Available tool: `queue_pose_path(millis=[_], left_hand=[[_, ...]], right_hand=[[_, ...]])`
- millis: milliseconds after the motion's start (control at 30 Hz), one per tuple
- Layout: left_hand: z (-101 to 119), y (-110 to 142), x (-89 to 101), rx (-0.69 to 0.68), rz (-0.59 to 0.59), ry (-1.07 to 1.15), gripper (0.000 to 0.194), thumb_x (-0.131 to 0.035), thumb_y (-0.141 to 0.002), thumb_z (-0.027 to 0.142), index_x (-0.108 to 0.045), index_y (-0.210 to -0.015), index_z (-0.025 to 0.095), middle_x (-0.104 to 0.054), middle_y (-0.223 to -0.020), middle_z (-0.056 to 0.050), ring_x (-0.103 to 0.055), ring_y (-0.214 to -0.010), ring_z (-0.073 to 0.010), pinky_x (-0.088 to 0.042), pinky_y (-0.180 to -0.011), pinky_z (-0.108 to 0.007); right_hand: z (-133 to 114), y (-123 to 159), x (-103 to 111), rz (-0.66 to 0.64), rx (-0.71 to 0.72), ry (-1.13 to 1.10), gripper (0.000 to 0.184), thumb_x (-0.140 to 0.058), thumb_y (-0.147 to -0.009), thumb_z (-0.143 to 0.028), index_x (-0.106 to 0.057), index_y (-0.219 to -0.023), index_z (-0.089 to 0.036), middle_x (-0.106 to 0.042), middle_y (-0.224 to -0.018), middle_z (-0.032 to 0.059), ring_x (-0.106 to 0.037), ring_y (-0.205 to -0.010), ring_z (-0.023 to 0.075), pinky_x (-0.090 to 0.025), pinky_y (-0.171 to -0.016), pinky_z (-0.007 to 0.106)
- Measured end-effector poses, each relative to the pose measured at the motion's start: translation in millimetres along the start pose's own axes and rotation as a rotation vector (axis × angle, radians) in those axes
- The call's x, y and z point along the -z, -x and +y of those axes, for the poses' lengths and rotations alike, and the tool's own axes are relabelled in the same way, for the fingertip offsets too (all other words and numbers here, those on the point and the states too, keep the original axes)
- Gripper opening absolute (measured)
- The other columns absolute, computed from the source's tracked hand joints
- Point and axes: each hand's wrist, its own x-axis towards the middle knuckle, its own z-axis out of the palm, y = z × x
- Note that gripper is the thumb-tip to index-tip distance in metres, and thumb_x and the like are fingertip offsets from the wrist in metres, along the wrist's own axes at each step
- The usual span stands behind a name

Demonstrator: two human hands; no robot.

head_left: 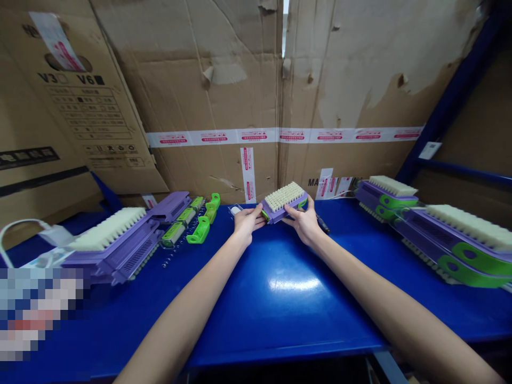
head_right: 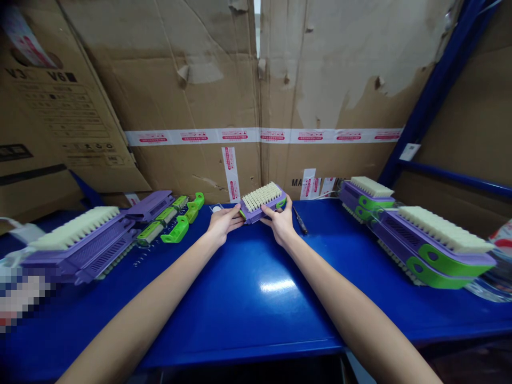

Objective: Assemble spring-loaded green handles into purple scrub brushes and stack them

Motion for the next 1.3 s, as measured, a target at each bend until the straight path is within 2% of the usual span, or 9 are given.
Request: queue_pose_path(millis=[167,567,767,1067,1200,1300], left_hand=[[0.5,0.2,1.8,0.0,-0.015,-0.013,0.027,-0.074,-0.073,0.028,-0.063,-0.087,0.008,-0.07,-0.081,-0.015,-0.07,-0.075,-0.0223,-0.056,-0.08,-0.039],[3.4,2.5,-0.2,0.022,0.001,-0.023,0.017,-0.07,-0.075,0.019,-0.062,-0.085,0.008,-0.07,-0.074,-0.011,-0.069,-0.068,-0.0202,-0.056,-0.079,-0.039],[0.9,0.3,0.9,0.009,-0.055,-0.023,0.021,-0.074,-0.072,0.022,-0.065,-0.084,0.008,-0.071,-0.077,-0.013,-0.069,-0.069,-0.021,-0.056,-0.08,-0.04],[-3.0,-0.3,-1.5,-0.017,-0.065,0.058,0.022,-0.072,-0.075,0.021,-0.064,-0.089,0.006,-0.071,-0.085,-0.017,-0.07,-0.078,-0.0227,-0.054,-0.085,-0.04],[-3.1,1.0,-1.9,-0.004,-0.063,0.075,0.008,-0.064,-0.078,0.01,-0.063,-0.085,0.007,-0.071,-0.08,-0.014,-0.07,-0.075,-0.0198,-0.053,-0.088,-0.038],[-2.8,3.2,-2.5,0.024,-0.077,0.043,0.006,-0.06,-0.078,0.005,-0.063,-0.083,0.007,-0.07,-0.077,-0.012,-0.069,-0.072,-0.0186,-0.053,-0.086,-0.039]], right_hand=[[-1.6,-1.5,1.9,0.037,-0.008,-0.012,0.082,-0.08,-0.057,-0.017,-0.036,-0.122,-0.041,-0.061,-0.106,-0.0025,-0.064,-0.093,0.019,-0.055,-0.08,0.049],[-0.6,-2.9,2.8,0.069,-0.002,-0.012,0.082,-0.08,-0.058,-0.018,-0.034,-0.122,-0.042,-0.06,-0.107,-0.0027,-0.063,-0.097,0.0193,-0.056,-0.08,0.048],[-1.3,-1.7,2.0,0.021,0.003,-0.03,0.082,-0.08,-0.058,-0.017,-0.035,-0.122,-0.042,-0.06,-0.106,-0.0033,-0.063,-0.096,0.019,-0.055,-0.081,0.049],[-2.6,-0.4,0.5,0.028,-0.007,-0.046,0.084,-0.08,-0.057,-0.016,-0.035,-0.123,-0.041,-0.06,-0.107,-0.0026,-0.063,-0.095,0.0185,-0.055,-0.081,0.048],[-2.3,-3.2,3.1,0.039,-0.028,-0.055,0.082,-0.079,-0.058,-0.016,-0.034,-0.122,-0.042,-0.06,-0.109,-0.0033,-0.064,-0.095,0.0185,-0.056,-0.08,0.049],[-1.8,-4.8,4.7,0.045,-0.035,-0.053,0.082,-0.079,-0.058,-0.016,-0.034,-0.121,-0.042,-0.06,-0.11,-0.0032,-0.065,-0.094,0.0189,-0.056,-0.08,0.05]])
